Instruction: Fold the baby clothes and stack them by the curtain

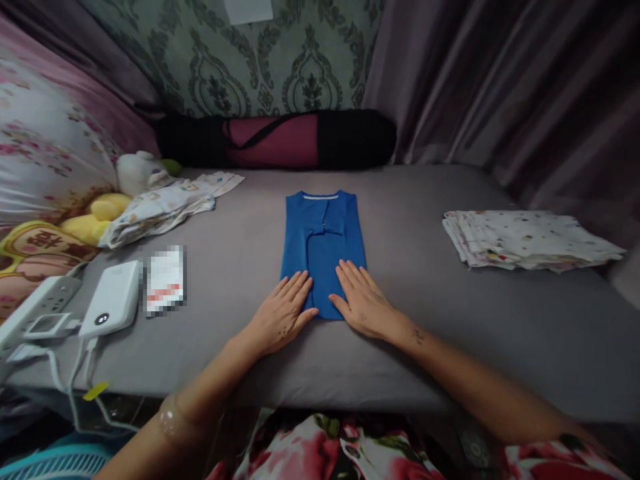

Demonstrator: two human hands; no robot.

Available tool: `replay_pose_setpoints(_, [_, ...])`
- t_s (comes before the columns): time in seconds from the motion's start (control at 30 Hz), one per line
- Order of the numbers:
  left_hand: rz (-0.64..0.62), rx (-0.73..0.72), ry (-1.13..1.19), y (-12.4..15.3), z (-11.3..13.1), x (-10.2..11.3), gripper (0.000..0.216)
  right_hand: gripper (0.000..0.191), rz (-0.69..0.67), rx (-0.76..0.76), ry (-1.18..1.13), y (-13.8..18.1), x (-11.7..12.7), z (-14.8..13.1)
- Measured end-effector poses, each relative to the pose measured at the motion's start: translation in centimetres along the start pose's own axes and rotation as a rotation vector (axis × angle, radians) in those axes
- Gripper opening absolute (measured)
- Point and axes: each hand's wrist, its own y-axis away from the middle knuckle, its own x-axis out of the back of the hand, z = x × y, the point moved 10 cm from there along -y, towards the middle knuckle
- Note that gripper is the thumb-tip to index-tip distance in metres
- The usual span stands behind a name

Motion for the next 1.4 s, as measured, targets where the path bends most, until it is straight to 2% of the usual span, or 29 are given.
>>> replay_pose_setpoints(0.07, [-0.011,-0.027,-0.027,0.1,0.2,0.1,0.068,0.069,-0.029,0.021,-0.049,0.3,0.5,-0.2])
replay_pose_setpoints(0.17, [0.041,-0.054,-0.034,1.0,0.0,1.7,0.069,0.069,-0.026,0.077,-0.101,2.0,2.1,-0.5])
replay_pose_setpoints(0.27, [0.111,-0.074,-0.03,1.9,-0.2,3.3,0.054,0.056,0.038,0.14,-0.077,4.3,3.4,-0.4])
replay_pose_setpoints(0.4, [0.099,-0.221,-0.075,2.5,1.1,3.0,0.037,0.038,0.076,0.238,-0.001,5.7,3.5,-0.5])
replay_pose_setpoints(0.57, [0.103,-0.355,-0.158,2.8,2.3,2.5,0.034,0.032,0.126,0.35,0.098,5.4,3.2,-1.4])
replay_pose_setpoints(0.7, [0.086,-0.349,-0.117,2.9,2.0,2.4,0.035,0.034,0.103,0.361,0.127,5.7,3.1,-1.3])
replay_pose_setpoints(0.87, [0.032,-0.281,0.005,3.3,1.5,2.7,0.049,0.054,-0.007,0.383,0.081,6.3,3.3,-0.7])
replay_pose_setpoints(1.0, [-0.014,-0.247,0.033,3.7,0.5,2.7,0.059,0.052,0.042,0.387,0.058,5.9,3.8,-0.3])
replay_pose_setpoints(1.17, [-0.042,-0.315,0.05,3.7,0.0,2.8,0.049,0.045,0.138,0.363,-0.009,5.5,4.4,0.6])
replay_pose_setpoints(1.4, [0.064,-0.299,0.067,3.5,-0.4,3.9,0.031,0.044,0.155,0.4,-0.058,5.8,4.3,1.4])
